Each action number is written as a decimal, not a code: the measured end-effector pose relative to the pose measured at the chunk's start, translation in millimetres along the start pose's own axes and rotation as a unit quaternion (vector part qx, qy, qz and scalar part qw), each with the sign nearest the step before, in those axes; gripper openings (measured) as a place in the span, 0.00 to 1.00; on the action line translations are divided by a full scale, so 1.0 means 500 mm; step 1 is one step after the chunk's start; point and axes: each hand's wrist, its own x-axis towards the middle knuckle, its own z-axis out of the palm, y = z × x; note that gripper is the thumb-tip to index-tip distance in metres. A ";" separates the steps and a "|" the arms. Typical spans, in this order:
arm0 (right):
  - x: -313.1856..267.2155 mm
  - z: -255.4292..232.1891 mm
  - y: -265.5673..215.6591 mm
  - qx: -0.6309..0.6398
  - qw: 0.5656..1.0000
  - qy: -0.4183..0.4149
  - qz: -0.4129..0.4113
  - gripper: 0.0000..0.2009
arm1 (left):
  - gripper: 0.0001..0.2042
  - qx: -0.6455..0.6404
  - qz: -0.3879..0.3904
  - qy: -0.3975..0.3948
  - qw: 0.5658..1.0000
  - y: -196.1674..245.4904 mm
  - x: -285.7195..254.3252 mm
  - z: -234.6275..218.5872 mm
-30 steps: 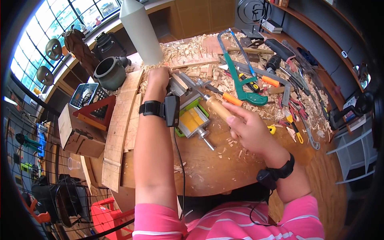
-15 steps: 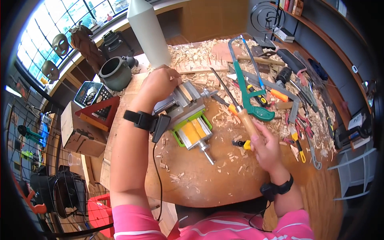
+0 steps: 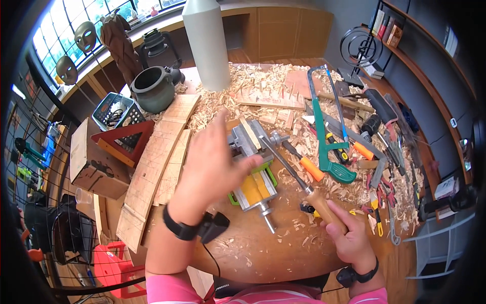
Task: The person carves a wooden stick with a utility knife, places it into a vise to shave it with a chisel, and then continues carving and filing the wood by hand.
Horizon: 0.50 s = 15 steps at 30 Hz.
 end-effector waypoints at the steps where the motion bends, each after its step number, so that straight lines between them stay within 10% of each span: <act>1: -0.001 -0.004 -0.012 -0.007 1.000 0.003 -0.008 0.25 | 0.53 -0.006 0.000 0.005 1.000 0.005 -0.010 0.015; 15: -0.019 -0.019 -0.121 -0.172 0.983 -0.008 -0.064 0.24 | 0.63 0.003 0.002 0.098 0.995 -0.003 -0.026 0.098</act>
